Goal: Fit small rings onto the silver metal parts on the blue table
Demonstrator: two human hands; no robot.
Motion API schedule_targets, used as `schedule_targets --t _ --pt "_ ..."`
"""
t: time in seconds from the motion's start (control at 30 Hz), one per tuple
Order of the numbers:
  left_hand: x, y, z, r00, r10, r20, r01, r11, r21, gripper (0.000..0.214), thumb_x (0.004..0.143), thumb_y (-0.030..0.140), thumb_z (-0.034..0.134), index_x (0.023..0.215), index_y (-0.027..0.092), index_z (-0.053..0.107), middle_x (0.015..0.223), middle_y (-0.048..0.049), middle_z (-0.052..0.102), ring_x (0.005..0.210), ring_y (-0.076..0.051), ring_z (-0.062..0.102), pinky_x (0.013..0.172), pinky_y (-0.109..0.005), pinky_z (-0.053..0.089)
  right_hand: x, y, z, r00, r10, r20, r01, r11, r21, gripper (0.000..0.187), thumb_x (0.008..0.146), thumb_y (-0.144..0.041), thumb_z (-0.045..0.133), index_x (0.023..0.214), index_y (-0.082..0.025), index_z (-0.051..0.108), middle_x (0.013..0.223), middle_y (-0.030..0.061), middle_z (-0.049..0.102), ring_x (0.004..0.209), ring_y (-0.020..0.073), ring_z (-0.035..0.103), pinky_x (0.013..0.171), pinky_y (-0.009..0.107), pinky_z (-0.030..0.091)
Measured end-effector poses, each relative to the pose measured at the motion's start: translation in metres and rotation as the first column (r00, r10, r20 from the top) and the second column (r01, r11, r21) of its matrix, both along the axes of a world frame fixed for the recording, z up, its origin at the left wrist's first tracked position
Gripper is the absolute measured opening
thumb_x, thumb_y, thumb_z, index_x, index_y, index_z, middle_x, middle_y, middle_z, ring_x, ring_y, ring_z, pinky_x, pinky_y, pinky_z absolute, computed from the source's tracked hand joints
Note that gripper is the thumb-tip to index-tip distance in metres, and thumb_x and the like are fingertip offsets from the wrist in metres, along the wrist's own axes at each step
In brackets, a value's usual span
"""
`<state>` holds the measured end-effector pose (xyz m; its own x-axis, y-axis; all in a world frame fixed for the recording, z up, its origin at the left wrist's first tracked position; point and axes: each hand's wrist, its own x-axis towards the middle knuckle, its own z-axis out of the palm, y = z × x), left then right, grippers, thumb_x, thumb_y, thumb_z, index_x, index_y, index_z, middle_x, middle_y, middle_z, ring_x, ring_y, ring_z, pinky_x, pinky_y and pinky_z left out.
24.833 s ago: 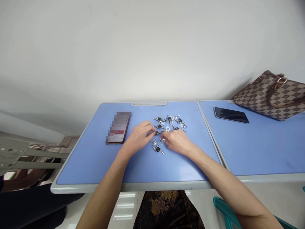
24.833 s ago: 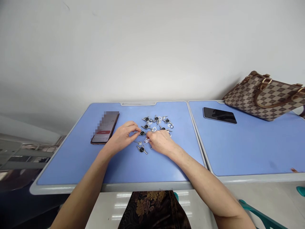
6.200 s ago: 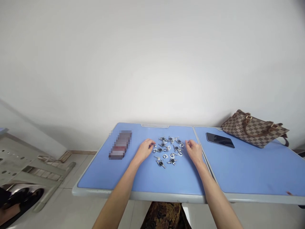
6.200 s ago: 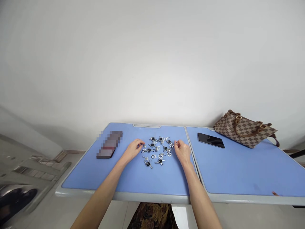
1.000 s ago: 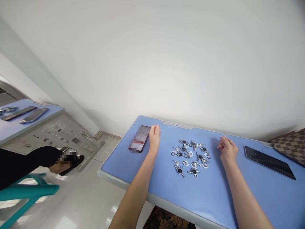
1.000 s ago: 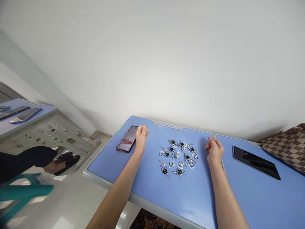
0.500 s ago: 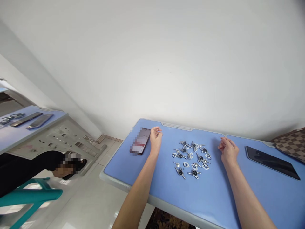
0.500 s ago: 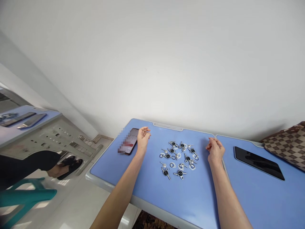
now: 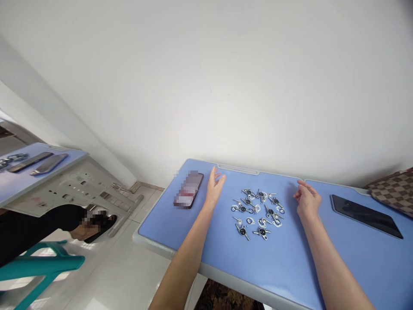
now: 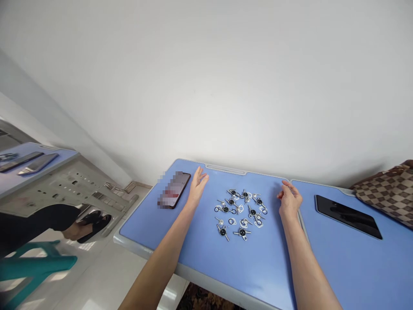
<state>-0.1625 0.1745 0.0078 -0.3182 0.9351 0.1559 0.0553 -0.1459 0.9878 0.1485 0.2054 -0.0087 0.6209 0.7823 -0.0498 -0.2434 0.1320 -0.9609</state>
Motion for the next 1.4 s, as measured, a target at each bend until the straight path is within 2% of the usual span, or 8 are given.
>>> schedule_targets --t 0.2,0.4,0.6,0.73,0.83,0.9,1.07,1.4 --pt "-0.017 -0.008 0.027 0.979 0.201 0.030 -0.199 0.925 0.325 0.084 0.087 0.049 0.056 0.152 0.030 0.006 0.139 -0.0146 0.047 0.100 -0.017 0.065 0.086 -0.030 0.052 -0.002 -0.001 0.004 0.997 0.083 -0.004 -0.083 0.996 0.045 0.022 0.063 -0.031 0.069 0.077 -0.014 0.067 0.054 -0.0076 0.046 0.041 0.0045 0.037 0.037 0.019 0.032" --pt "-0.082 -0.033 0.056 0.663 0.578 0.476 -0.744 0.574 0.341 0.084 0.083 0.024 0.051 0.149 0.032 0.000 0.124 -0.0087 0.051 0.086 -0.012 0.061 0.075 -0.026 0.050 -0.003 0.000 0.002 0.997 0.075 -0.035 -0.074 0.996 0.041 0.021 0.062 -0.030 0.069 0.075 -0.014 0.067 0.055 -0.0073 0.047 0.041 0.0049 0.038 0.037 0.019 0.032" --pt "-0.099 -0.042 0.063 0.593 0.664 0.454 -0.786 0.356 0.506 0.077 0.085 0.030 0.052 0.148 0.039 0.007 0.119 -0.0050 0.049 0.086 -0.012 0.057 0.079 -0.028 0.047 -0.005 0.000 0.000 0.995 0.099 0.005 -0.099 0.993 0.057 0.021 0.064 -0.031 0.069 0.076 -0.014 0.067 0.056 -0.0074 0.046 0.042 0.0047 0.037 0.038 0.019 0.032" --pt "-0.076 -0.032 0.058 0.752 0.545 0.371 -0.659 0.612 0.437 0.077 0.084 0.031 0.053 0.150 0.028 0.015 0.116 -0.0077 0.057 0.085 -0.014 0.059 0.080 -0.029 0.047 -0.005 0.000 0.000 0.995 0.097 -0.008 -0.097 0.993 0.063 0.022 0.064 -0.032 0.070 0.076 -0.014 0.067 0.055 -0.0074 0.046 0.041 0.0047 0.037 0.038 0.019 0.033" --pt "-0.057 -0.026 0.051 0.969 0.225 0.102 -0.247 0.899 0.363 0.071 0.087 0.044 0.053 0.149 0.023 0.026 0.120 -0.0111 0.062 0.106 -0.019 0.060 0.090 -0.032 0.047 -0.004 0.000 0.001 0.995 0.092 -0.026 -0.090 0.994 0.062 0.022 0.063 -0.032 0.070 0.076 -0.014 0.068 0.056 -0.0068 0.047 0.042 0.0050 0.038 0.038 0.019 0.033" --pt "-0.047 -0.024 0.046 0.998 -0.018 -0.064 0.033 0.969 0.243 0.072 0.090 0.054 0.048 0.151 0.024 0.025 0.131 -0.0116 0.058 0.127 -0.022 0.050 0.100 -0.035 0.043 -0.003 0.000 0.002 0.994 0.100 -0.048 -0.097 0.994 0.054 0.022 0.063 -0.032 0.069 0.076 -0.014 0.068 0.057 -0.0061 0.049 0.042 0.0055 0.040 0.038 0.019 0.034" --pt "-0.028 -0.025 0.034 0.899 -0.390 -0.199 0.368 0.920 -0.136 0.063 0.092 0.061 0.040 0.148 0.031 0.033 0.144 -0.0073 0.049 0.138 -0.024 0.040 0.111 -0.040 0.034 0.000 -0.001 0.004 0.985 0.143 -0.095 -0.139 0.989 0.048 0.030 0.070 -0.043 0.064 0.077 -0.014 0.068 0.059 -0.0048 0.049 0.043 0.0054 0.041 0.039 0.020 0.035" --pt "0.014 -0.011 0.019 0.856 -0.386 -0.343 0.362 0.923 -0.134 0.051 0.092 0.047 0.051 0.137 0.026 0.049 0.120 -0.0062 0.067 0.118 -0.023 0.058 0.102 -0.036 0.041 -0.012 -0.006 0.012 0.945 0.289 0.155 -0.292 0.956 -0.003 0.021 0.072 -0.039 0.064 0.071 -0.019 0.055 0.051 -0.0071 0.046 0.041 0.0077 0.042 0.042 0.021 0.035"
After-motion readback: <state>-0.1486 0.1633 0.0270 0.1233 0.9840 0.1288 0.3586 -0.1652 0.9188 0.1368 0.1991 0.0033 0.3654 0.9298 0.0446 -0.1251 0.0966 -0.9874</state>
